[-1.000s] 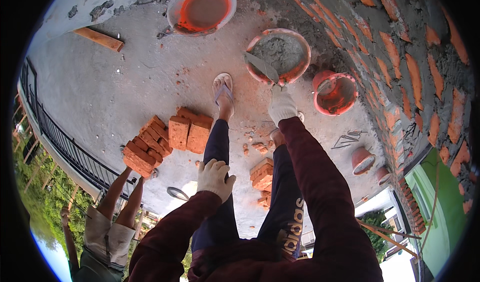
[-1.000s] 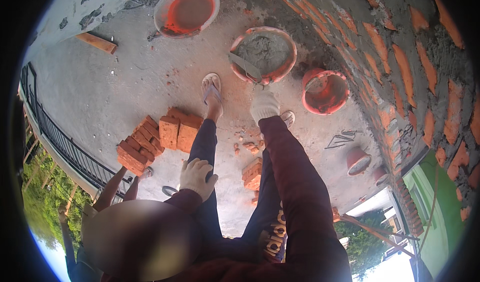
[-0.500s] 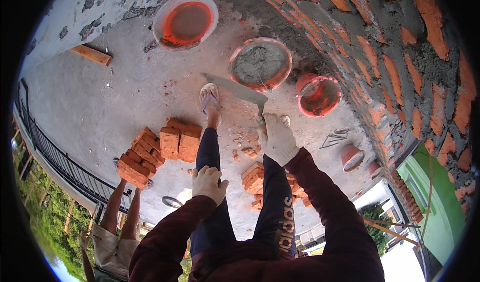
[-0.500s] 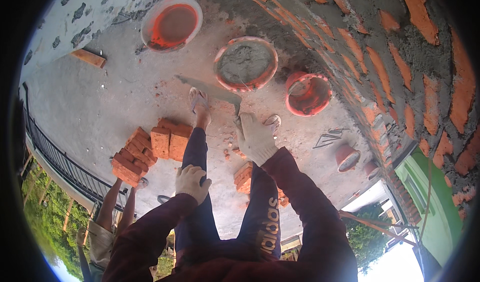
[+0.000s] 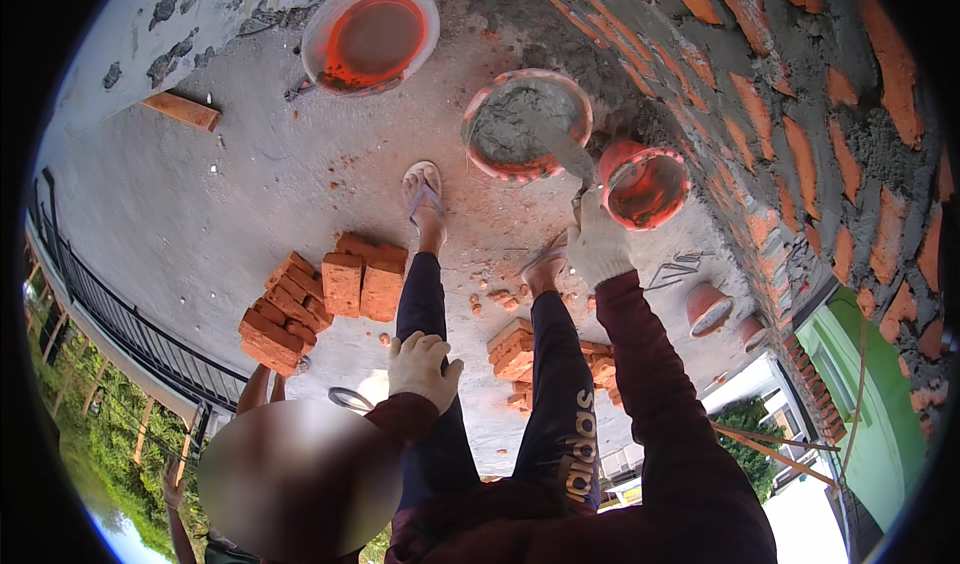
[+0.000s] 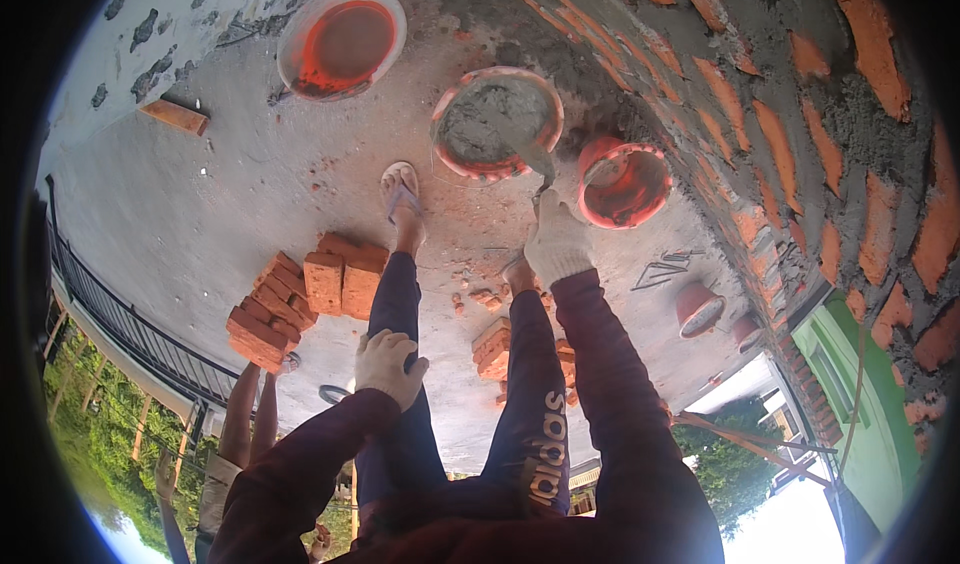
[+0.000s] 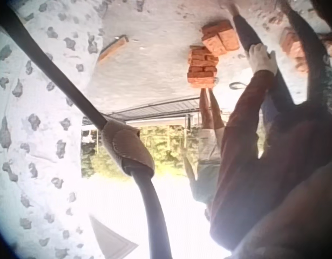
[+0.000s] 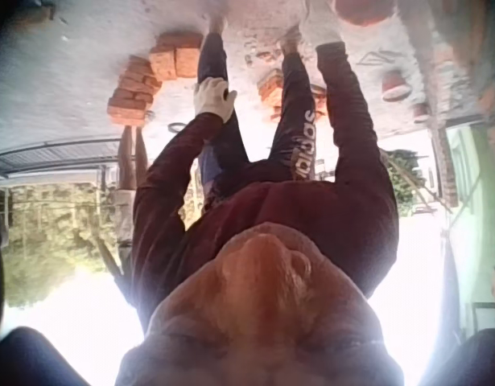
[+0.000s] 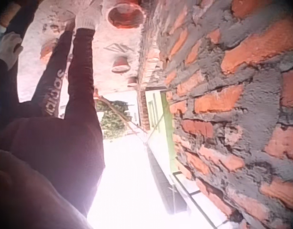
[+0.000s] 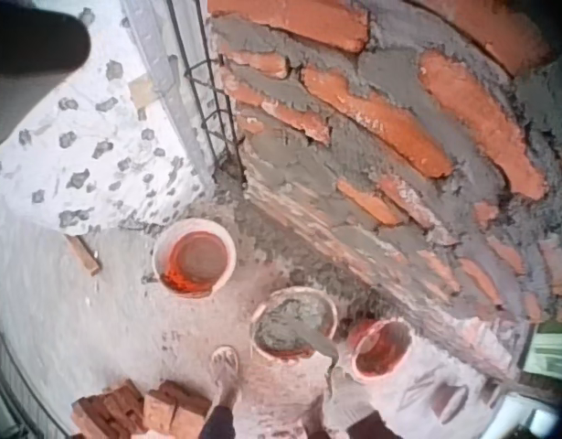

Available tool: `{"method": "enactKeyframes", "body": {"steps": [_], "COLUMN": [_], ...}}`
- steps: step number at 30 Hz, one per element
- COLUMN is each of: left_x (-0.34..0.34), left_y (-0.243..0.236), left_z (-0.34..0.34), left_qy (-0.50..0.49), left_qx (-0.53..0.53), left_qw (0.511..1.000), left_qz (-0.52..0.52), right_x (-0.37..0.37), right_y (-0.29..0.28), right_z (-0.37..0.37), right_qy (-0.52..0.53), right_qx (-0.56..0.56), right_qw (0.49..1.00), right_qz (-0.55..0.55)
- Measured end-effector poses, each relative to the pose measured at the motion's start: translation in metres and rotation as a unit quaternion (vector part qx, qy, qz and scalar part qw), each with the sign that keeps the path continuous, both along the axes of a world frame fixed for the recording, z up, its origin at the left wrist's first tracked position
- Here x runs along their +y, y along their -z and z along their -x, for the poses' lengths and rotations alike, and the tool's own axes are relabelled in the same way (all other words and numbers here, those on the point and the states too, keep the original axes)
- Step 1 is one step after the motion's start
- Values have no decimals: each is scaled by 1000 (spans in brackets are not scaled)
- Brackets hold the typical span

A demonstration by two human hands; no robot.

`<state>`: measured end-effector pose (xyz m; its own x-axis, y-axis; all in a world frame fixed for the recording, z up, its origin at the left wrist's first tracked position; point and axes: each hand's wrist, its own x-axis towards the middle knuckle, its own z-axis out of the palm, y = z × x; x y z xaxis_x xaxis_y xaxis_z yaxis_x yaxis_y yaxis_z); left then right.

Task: The person applies mortar to a brick wall using a trowel and places bricks into the wall. The person scoops mortar from a bucket, spreads it on the wall, and positions bricks along a guide string.

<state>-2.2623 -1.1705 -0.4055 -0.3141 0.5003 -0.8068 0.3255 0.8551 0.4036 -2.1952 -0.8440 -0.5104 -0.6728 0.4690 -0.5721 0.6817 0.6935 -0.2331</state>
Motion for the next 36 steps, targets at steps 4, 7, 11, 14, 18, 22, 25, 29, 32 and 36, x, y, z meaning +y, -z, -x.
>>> {"method": "enactKeyframes", "body": {"steps": [4, 7, 11, 14, 18, 22, 25, 29, 32, 36], "left_x": [-3, -4, 3, 9, 11, 11, 13, 15, 15, 11], "left_y": [2, 2, 0, -1, 1, 2, 1, 0, 0, 1], "left_z": [-2, -2, 0, 1, 4, 5, 7, 13, 17, 19], "left_qy": [6, 4, 7, 20, 15, 27, 25, 5, 3, 11], "left_qx": [46, 32, 26, 18, 14, 23, 21, 4, 1, 18], "left_qw": [999, 999, 1000, 1000, 1000, 999, 999, 1000, 1000, 999], "left_qz": [-28, -20, -9, -9, -14, -23, -19, -19, -26, -29], "right_x": [86, 60, 13, 39, 39, 31, 45, 66, 70, 44], "right_y": [63, 125, 119, 64, 61, 139, 144, 93, 87, 152], "right_z": [45, 69, 50, 22, 13, 20, -1, -13, 3, 19], "right_qy": [-124, -204, -261, -219, -116, -22, -164, -51, -25, 25], "right_qx": [-111, -119, -165, -28, -17, -91, 25, -65, -94, -91], "right_qw": [976, 959, 932, 971, 989, 981, 984, 996, 995, 995], "right_qz": [-141, -158, -192, -87, 87, 170, 58, 14, -3, 35]}}
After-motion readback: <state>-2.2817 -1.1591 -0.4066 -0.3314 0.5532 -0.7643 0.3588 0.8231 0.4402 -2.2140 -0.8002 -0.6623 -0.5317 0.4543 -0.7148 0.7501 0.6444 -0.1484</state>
